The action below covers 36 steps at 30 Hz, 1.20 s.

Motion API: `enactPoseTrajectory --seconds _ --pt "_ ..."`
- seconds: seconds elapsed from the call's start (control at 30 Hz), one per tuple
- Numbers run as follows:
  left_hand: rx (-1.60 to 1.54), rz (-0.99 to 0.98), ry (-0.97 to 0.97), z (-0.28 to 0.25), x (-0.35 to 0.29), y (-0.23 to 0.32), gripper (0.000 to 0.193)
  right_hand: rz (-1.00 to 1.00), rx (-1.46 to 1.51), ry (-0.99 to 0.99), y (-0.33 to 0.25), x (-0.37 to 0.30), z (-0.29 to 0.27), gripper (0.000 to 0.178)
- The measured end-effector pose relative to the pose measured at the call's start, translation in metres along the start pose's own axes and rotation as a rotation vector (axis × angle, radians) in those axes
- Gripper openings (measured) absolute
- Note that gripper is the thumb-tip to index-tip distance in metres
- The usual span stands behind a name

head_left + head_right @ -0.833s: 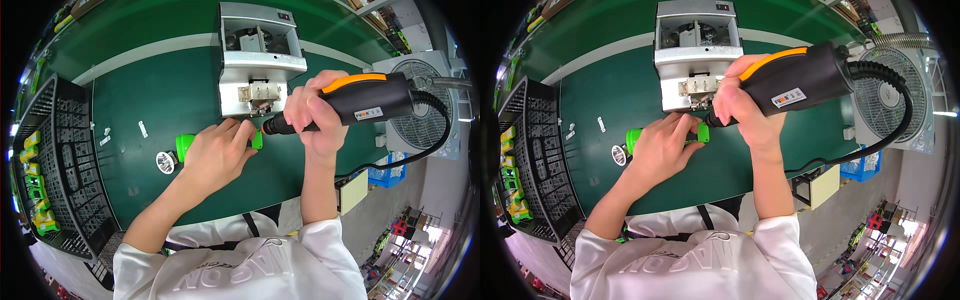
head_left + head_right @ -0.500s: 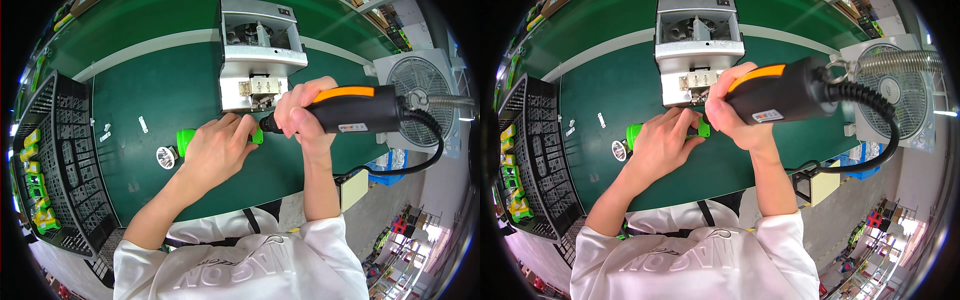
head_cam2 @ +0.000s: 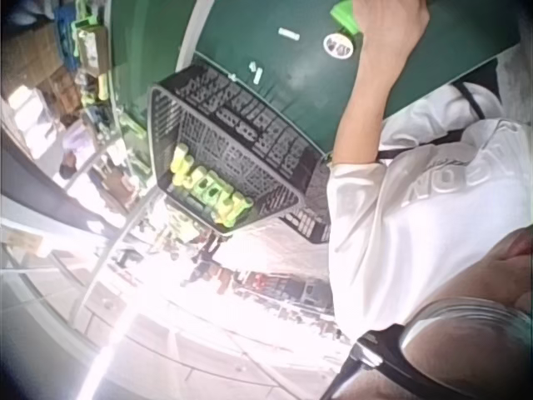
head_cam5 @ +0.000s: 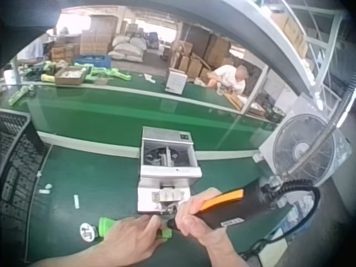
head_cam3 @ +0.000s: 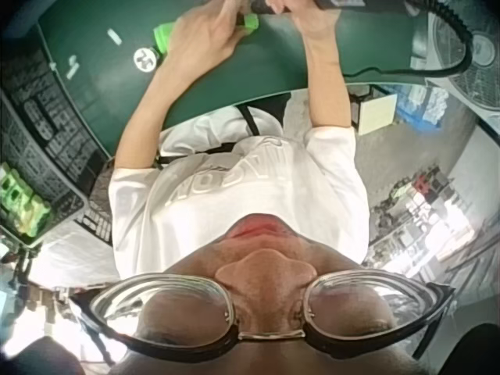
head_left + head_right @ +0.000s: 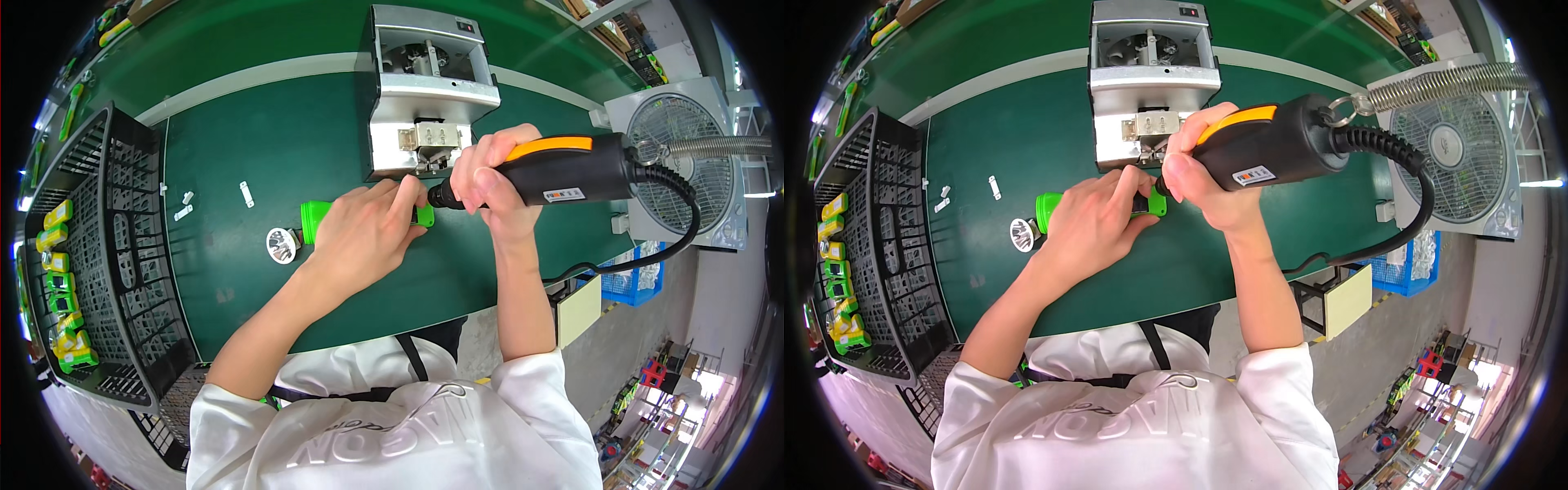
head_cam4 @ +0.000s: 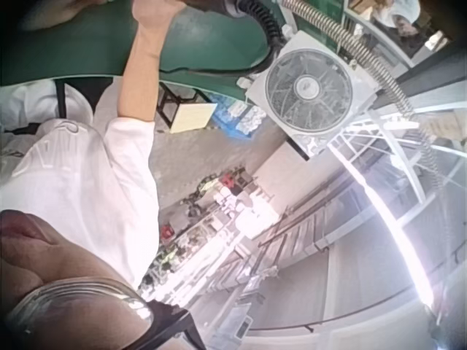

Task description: Assembling a solar-powered electronic handheld device using an electric screwdriver.

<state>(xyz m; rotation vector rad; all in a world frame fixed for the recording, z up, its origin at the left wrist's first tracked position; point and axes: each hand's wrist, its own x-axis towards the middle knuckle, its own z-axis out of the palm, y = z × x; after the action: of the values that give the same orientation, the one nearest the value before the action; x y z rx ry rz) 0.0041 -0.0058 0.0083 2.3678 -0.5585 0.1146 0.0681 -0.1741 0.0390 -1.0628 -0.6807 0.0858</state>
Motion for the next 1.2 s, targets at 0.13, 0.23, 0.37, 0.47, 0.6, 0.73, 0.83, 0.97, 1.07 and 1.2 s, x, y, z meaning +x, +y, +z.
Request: enactPoseTrajectory --seconds 0.13,0.23,0.37,0.47,0.6,0.73,0.83,0.97,1.07,1.2 --pt "0.020 -0.001 -0.007 0.001 0.000 -0.001 0.035 -0.036 -0.176 0.012 -0.005 -0.002 0.003 0.026" --pt "0.041 -0.012 -0.016 0.002 -0.001 -0.001 0.035 -0.118 -0.149 -0.011 -0.019 0.001 0.002 0.026" --pt "0.029 0.000 -0.002 0.002 -0.001 -0.001 0.035 -0.256 -0.038 0.051 -0.038 0.015 0.007 0.024" --pt "0.022 0.005 -0.007 0.001 0.000 0.000 0.035 -0.323 -0.080 0.059 -0.039 0.024 0.014 0.024" --pt "0.010 0.026 -0.002 0.000 0.000 -0.001 0.035 -0.343 -0.123 0.067 -0.033 0.029 0.017 0.024" --pt "0.006 0.028 -0.009 -0.001 0.000 -0.001 0.035 -0.347 -0.155 0.050 -0.026 0.026 0.019 0.025" --pt "0.006 0.033 0.006 -0.001 -0.001 0.000 0.037 -0.268 -0.306 0.063 -0.026 0.030 0.030 0.028" --pt "0.009 0.035 0.045 -0.001 0.002 0.003 0.039 -0.012 -0.363 0.069 -0.036 0.066 0.037 0.018" --pt "0.012 0.025 0.027 0.000 0.002 0.001 0.038 0.172 -0.220 -0.029 -0.028 0.094 0.021 0.015" --pt "0.022 0.018 0.049 0.004 0.000 -0.002 0.036 0.157 -0.033 -0.090 -0.034 0.072 0.011 0.022"
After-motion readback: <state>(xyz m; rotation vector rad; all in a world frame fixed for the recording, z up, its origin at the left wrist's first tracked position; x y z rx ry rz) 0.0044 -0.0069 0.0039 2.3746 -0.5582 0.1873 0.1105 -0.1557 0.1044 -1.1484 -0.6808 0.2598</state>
